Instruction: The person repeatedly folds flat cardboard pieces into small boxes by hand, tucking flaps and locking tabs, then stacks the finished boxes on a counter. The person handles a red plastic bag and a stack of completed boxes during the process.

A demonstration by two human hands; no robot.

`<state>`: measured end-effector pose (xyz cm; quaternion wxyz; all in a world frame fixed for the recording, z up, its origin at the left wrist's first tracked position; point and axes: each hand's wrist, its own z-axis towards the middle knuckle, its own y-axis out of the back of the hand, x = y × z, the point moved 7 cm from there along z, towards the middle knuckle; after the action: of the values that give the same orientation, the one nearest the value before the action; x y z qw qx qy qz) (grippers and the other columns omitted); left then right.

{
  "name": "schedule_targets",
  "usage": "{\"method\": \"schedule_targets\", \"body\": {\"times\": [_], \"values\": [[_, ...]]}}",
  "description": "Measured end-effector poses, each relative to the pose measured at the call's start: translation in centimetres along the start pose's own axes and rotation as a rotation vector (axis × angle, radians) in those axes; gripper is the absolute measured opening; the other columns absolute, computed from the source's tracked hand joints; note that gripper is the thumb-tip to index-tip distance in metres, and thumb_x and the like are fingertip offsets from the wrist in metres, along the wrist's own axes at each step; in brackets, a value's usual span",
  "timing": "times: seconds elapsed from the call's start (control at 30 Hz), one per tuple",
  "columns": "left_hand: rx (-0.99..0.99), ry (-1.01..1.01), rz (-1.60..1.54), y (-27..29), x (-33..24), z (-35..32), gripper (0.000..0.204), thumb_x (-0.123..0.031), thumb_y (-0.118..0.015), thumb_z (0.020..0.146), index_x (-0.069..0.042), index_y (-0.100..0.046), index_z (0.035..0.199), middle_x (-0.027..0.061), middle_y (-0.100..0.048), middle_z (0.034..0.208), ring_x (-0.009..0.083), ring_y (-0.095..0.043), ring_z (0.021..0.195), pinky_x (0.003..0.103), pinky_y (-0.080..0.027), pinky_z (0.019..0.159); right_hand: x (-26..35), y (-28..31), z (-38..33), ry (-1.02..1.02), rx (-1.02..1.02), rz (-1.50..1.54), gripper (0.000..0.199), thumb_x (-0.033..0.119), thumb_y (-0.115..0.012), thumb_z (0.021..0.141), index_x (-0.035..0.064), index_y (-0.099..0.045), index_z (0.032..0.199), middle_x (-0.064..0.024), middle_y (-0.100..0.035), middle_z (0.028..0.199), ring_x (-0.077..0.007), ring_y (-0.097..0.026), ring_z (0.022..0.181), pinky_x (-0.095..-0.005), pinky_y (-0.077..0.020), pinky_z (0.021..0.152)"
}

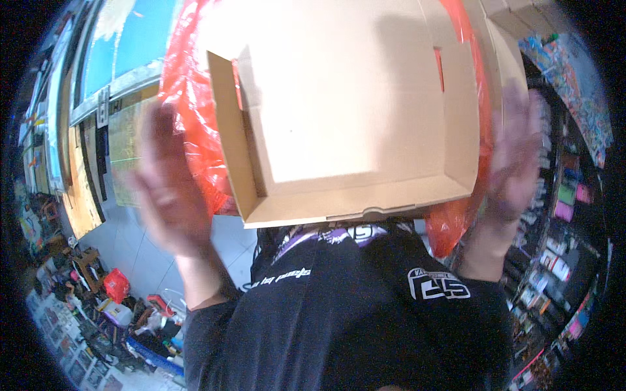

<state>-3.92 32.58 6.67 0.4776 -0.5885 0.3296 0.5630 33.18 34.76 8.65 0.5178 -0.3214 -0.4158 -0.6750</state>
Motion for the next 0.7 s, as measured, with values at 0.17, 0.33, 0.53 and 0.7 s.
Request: {"method": "schedule_targets", "body": {"times": [0.17, 0.33, 0.53, 0.7], "values": [[0.25, 0.154, 0.0, -0.2, 3.5, -0.9, 0.075, -0.055, -0.018, 0.093, 0.003, -0.019, 0.142, 0.0157, -0.019, 0.149, 0.027, -0.015, 0.139, 0.039, -0.007, 0.113, -0.1, -3.8, -1.2, -0.311, 0.084, 0.203, 0.061, 0.025, -0.038, 0.092, -0.0044, -0.017, 0.141, -0.021, -0.022, 0.147, -0.0286, -0.02, 0.137, -0.0365, -0.0139, 0.112], [0.013, 0.155, 0.111, 0.4, 1.7, 4.5, 0.058, -0.039, -0.043, 0.094, 0.001, -0.034, 0.136, 0.0171, -0.043, 0.134, 0.0251, -0.042, 0.123, 0.036, -0.029, 0.104, -4.2, 1.4, 2.9, -0.356, 0.001, 0.109, 0.058, 0.017, -0.046, 0.092, -0.0049, -0.021, 0.14, -0.0202, -0.036, 0.137, -0.027, -0.037, 0.127, -0.0354, -0.0321, 0.104], [0.211, 0.085, 0.899, -3.5, 3.0, 12.6, 0.072, -0.045, -0.061, 0.082, 0.013, -0.045, 0.121, 0.0198, -0.063, 0.094, 0.0288, -0.063, 0.086, 0.036, -0.047, 0.081, -9.1, -1.0, 9.5, -0.61, 0.077, -0.059, 0.052, 0.021, -0.059, 0.087, -0.0069, -0.04, 0.128, -0.0154, -0.059, 0.11, -0.0199, -0.06, 0.094, -0.0295, -0.0492, 0.078], [0.219, 0.305, 0.772, -3.3, 3.9, 15.1, 0.059, -0.047, -0.063, 0.078, 0.006, -0.06, 0.102, 0.0116, -0.063, 0.085, 0.0146, -0.059, 0.069, 0.027, -0.045, 0.061, -10.7, -2.0, 12.0, -0.776, 0.272, -0.095, 0.048, 0.026, -0.062, 0.084, -0.009, -0.052, 0.117, -0.0142, -0.063, 0.096, -0.0167, -0.062, 0.082, -0.0279, -0.0504, 0.065]]}}
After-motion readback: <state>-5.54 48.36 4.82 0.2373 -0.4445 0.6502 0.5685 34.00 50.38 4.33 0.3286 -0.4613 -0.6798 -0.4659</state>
